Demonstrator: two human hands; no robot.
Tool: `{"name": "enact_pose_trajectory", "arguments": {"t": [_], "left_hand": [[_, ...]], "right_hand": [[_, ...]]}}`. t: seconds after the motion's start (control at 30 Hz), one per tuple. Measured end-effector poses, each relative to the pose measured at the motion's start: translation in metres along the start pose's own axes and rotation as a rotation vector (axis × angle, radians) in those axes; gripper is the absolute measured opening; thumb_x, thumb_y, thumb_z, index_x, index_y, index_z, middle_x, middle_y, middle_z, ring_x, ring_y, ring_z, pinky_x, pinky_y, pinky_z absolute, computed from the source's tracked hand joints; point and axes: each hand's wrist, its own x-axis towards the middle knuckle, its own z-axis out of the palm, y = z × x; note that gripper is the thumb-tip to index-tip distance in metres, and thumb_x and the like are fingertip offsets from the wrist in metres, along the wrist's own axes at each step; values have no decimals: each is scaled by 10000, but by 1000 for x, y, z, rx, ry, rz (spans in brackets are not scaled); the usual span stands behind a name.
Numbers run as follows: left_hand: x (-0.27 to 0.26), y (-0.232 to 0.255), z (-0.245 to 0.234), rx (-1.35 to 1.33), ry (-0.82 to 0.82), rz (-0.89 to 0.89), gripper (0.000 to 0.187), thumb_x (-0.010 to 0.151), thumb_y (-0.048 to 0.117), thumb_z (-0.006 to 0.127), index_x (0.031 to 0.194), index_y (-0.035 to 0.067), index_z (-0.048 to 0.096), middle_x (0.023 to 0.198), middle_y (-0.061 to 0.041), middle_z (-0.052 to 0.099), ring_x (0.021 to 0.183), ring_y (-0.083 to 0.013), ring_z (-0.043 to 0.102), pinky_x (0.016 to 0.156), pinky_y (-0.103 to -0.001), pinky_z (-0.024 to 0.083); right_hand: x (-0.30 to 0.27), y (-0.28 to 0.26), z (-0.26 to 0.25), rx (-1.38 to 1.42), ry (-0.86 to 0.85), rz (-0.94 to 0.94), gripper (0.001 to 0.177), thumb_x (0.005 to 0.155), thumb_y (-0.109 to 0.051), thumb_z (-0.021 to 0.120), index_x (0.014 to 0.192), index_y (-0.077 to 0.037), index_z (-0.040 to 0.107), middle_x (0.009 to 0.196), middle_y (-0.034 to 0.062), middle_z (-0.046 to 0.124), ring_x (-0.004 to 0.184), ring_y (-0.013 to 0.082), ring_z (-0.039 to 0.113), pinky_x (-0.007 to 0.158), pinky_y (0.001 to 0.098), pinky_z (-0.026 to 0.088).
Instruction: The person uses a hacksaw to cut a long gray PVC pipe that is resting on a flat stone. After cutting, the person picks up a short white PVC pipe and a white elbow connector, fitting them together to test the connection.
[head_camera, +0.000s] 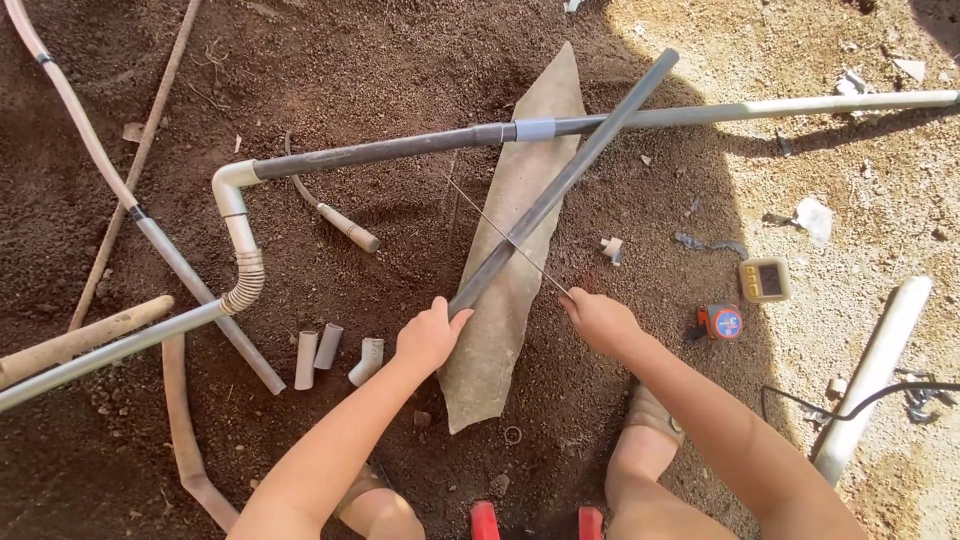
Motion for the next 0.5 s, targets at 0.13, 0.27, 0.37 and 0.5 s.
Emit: {"name": "enact_pose_trajectory", "arguments": {"t": [0.13, 0.27, 0.37, 0.5], "left_hand": [[-1, 5, -5, -11, -34, -12, 587, 1113, 635, 418, 1052, 67, 553, 847, -224, 751, 746, -342, 806, 560, -390, 633], [-2, 6, -7, -43, -41, -26, 586, 1119, 630, 414, 1052, 68, 562, 858, -238, 753, 752, -339, 808, 564, -379, 637], [-2, 6, -6, -33, -56, -32, 601, 1115, 644, 409, 1067, 64, 560, 885, -246, 759, 780, -344, 811, 579, -393, 643], [-9, 12, -12, -28, -41, -24, 621, 1105, 641, 404, 1097, 38, 552, 922, -277, 766, 852, -397, 812, 646, -460, 662]], "right_hand": [[-13, 17, 8, -24, 8, 5, 440, 1134, -363, 388, 1109, -26, 669, 792, 276, 738, 783, 492, 766, 710, 562, 610], [-38, 31, 6, -50, -12, 63, 382, 1120, -320, 425, 1129, -32, 674, 815, 287, 754, 815, 499, 770, 745, 575, 611], [-55, 47, 14, -68, -35, 107, 394, 1111, -370, 435, 1128, -47, 660, 862, 311, 761, 874, 529, 765, 781, 604, 601], [-55, 59, 13, -91, -62, 113, 396, 1105, -408, 431, 1117, -76, 647, 897, 313, 762, 904, 533, 756, 806, 616, 597]]}}
